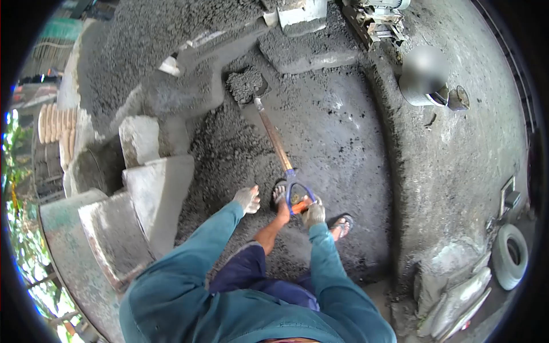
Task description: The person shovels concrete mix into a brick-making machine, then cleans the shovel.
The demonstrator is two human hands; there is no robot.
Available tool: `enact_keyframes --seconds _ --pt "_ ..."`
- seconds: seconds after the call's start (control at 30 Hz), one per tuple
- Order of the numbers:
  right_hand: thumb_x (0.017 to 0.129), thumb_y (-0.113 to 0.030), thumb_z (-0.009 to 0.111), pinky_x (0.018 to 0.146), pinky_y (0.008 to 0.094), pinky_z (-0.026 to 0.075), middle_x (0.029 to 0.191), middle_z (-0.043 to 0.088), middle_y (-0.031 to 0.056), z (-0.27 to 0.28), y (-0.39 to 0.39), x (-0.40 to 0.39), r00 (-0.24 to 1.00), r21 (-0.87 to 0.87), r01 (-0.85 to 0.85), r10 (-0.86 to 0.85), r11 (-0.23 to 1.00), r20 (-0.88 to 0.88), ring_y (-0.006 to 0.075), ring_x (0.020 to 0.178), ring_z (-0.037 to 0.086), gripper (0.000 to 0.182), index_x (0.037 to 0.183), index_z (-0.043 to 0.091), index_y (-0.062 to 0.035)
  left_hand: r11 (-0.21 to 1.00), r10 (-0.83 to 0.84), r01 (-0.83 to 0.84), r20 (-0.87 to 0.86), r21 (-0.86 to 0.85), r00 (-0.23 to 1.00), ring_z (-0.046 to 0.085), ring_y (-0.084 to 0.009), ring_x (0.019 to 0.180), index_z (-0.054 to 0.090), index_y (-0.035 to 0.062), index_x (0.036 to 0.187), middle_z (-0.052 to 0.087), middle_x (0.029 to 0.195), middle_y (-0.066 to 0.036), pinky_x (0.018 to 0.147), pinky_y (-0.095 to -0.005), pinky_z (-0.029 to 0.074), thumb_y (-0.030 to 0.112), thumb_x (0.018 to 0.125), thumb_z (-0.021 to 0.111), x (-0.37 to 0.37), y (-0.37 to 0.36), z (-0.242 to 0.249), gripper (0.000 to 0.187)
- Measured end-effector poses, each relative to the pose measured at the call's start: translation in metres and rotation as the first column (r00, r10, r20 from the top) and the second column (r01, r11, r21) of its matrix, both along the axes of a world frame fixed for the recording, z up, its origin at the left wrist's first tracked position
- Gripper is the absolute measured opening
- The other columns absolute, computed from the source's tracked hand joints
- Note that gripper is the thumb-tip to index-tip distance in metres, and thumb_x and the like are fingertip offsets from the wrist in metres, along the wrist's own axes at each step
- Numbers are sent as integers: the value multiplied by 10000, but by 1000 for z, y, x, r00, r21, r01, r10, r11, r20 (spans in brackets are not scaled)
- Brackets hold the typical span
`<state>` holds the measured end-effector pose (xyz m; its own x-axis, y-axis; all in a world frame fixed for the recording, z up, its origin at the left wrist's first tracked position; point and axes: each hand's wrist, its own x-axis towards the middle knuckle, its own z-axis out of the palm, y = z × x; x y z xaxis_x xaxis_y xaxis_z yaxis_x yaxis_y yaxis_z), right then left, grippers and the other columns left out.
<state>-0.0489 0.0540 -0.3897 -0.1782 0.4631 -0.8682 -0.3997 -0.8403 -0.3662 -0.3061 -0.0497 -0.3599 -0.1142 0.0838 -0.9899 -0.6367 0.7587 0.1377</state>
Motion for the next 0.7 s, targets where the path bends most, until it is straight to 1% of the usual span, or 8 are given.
enact_keyframes --seconds 0.1,0.27,0.33,0.47,0.53,0.63,0.67,0.7 --pt "839 -116 723 688 337 528 863 629 52 71 -48 54 992 8 -122 122 993 -45 181 769 609 358 1161 582 -50 975 194 -210 168 80 966 658 -342 828 557 64 1134 636 909 -106 749 -504 549 626 903 570 52 43 -87 608" --pt "820 -157 689 699 340 535 877 638 82 227 -87 140 949 101 -123 87 987 304 203 804 648 361 1121 582 11 814 551 -579 242 57 799 590 -325 673 462 133 1069 544 773 -117 603 -535 523 342 913 668 149 102 -73 333" --pt "813 -111 673 694 339 545 849 641 104 205 -132 215 862 118 54 -106 992 496 202 794 660 324 1096 588 21 960 264 -278 261 18 929 574 -310 622 503 135 995 543 761 -115 555 -537 500 272 914 647 215 82 -81 214" --pt "788 23 598 476 346 511 727 628 106 262 -141 304 709 37 146 -131 989 693 190 551 609 180 966 614 3 948 290 -316 308 37 906 569 -315 647 543 117 868 551 753 -90 551 -536 463 154 912 572 367 -1 -147 65" --pt "804 -14 569 425 377 489 707 616 105 254 -177 378 570 215 119 -244 969 785 217 473 564 139 933 618 -1 962 260 -273 359 -16 896 576 -333 680 516 91 967 546 845 -147 612 -551 500 152 906 574 392 10 -21 104" --pt "746 -24 622 526 377 524 665 588 91 260 -203 480 597 218 2 -176 976 783 219 554 589 126 871 618 -4 929 370 -338 333 -152 867 574 -357 678 476 52 1008 540 808 -165 653 -564 501 133 881 582 448 -10 11 184" --pt "757 -33 610 514 380 520 669 590 93 269 -195 493 636 166 35 -150 985 757 220 548 586 121 875 617 -6 909 417 -394 333 -138 846 575 -366 693 492 43 980 542 786 -154 652 -537 502 119 878 572 461 -20 -5 150" --pt "769 -41 598 502 383 516 672 593 95 278 -186 504 681 114 65 -127 991 721 222 541 582 117 879 617 -7 962 95 -171 330 212 939 600 -308 774 537 82 991 577 842 -108 671 -516 515 128 898 551 480 -38 -55 105"
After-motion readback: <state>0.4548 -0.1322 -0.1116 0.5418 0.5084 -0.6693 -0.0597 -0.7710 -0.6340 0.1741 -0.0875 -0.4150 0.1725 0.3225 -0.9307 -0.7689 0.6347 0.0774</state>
